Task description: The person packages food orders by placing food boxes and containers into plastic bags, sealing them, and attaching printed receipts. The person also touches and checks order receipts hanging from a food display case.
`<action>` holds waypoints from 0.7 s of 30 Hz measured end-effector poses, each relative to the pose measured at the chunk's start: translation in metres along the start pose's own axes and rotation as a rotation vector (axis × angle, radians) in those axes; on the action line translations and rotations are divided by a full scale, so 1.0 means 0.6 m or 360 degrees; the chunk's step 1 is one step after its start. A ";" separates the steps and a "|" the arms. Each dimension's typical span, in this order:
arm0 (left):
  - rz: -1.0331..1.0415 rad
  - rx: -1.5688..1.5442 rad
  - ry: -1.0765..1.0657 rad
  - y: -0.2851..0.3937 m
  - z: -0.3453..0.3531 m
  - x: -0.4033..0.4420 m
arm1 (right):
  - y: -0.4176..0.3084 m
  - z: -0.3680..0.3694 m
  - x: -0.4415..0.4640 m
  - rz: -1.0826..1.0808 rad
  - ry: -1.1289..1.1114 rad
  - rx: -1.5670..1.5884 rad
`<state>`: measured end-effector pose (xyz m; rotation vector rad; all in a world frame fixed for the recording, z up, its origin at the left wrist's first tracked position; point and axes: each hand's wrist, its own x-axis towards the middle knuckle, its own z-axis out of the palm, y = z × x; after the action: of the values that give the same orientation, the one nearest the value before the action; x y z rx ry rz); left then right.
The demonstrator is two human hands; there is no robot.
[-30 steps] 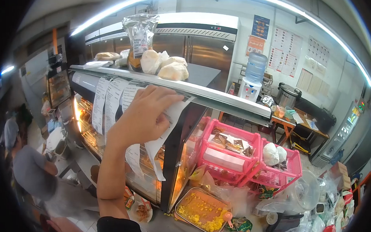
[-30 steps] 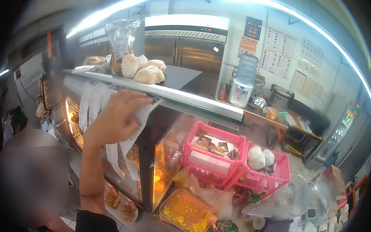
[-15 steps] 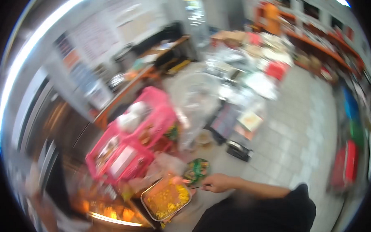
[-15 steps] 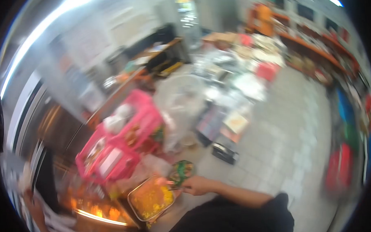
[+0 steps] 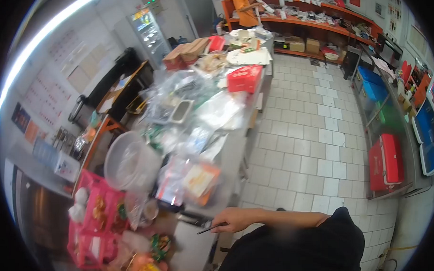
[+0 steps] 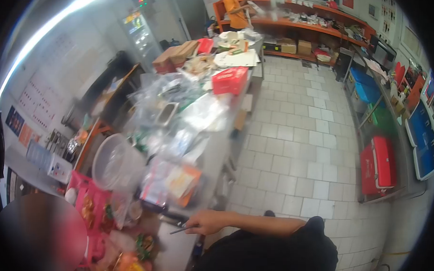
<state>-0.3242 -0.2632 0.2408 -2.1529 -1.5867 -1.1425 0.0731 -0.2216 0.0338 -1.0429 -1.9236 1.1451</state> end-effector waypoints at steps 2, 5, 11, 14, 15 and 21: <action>-0.0074 -0.0281 -0.0286 0.113 0.129 -0.014 | 0.087 -0.095 -0.071 -0.0012 0.0026 -0.0015; -0.0095 -0.0599 -0.0776 0.272 0.287 0.015 | 0.095 -0.256 -0.182 0.0185 0.0075 -0.0111; -0.0036 -0.1329 -0.1438 0.607 0.600 0.120 | 0.164 -0.555 -0.346 0.0462 0.0507 -0.0188; 0.0177 -0.1477 -0.1741 0.750 0.751 0.167 | 0.240 -0.674 -0.421 0.0641 0.0822 -0.0248; 0.0230 -0.1528 -0.1806 0.798 0.810 0.179 | 0.280 -0.709 -0.452 0.0719 0.0882 -0.0297; 0.0713 -0.1637 -0.1949 1.137 1.160 0.260 | 0.642 -0.805 -0.749 0.1857 0.1311 -0.0207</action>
<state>0.6098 -0.0029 0.0564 -4.0817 -0.4884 -0.4109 0.7990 -0.3156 -0.1835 -2.3698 -0.6547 0.8414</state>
